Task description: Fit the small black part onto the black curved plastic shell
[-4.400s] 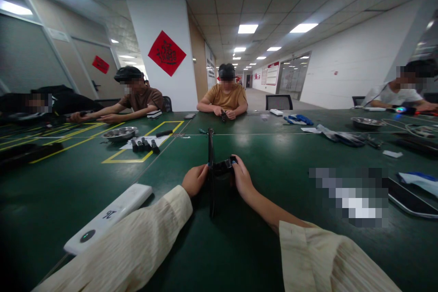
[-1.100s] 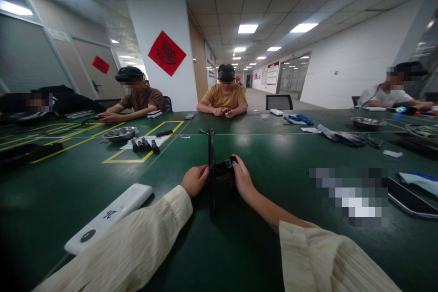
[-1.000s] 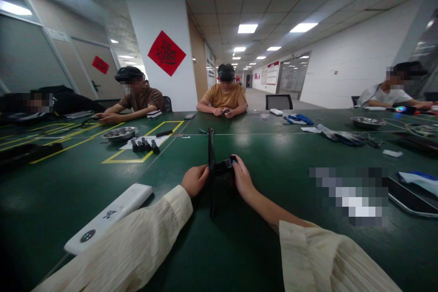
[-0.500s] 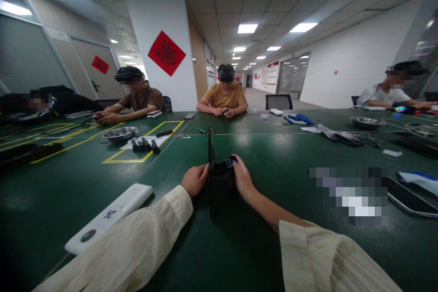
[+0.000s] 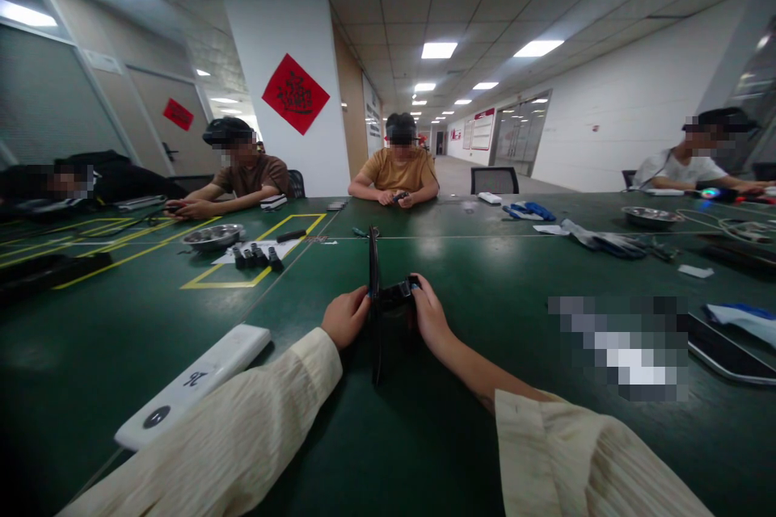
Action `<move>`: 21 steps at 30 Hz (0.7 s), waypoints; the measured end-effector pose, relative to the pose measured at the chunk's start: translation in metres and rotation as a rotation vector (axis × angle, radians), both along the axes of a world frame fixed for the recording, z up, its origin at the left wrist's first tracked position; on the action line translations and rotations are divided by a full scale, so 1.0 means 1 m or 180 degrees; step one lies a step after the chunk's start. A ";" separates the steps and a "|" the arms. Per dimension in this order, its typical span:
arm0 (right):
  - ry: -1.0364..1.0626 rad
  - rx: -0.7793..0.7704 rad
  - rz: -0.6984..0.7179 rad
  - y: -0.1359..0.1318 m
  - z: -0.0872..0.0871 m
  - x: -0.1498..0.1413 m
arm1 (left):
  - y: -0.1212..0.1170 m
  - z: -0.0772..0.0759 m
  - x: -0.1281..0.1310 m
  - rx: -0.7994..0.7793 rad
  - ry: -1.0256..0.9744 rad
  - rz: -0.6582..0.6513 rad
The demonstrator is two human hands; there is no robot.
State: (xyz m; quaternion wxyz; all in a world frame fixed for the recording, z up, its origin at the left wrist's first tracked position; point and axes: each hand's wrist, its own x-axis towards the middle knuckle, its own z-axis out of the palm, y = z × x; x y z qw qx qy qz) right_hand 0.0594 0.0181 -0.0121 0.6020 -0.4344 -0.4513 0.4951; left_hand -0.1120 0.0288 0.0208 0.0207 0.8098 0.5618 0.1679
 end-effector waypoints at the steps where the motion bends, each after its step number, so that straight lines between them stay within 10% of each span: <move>1: 0.0013 0.0010 -0.0005 0.000 0.000 0.000 | 0.000 0.000 0.000 -0.0015 0.0012 0.0018; 21: 0.0025 0.0078 0.0004 0.007 -0.006 0.002 | 0.001 -0.001 0.000 -0.0119 -0.0050 0.0116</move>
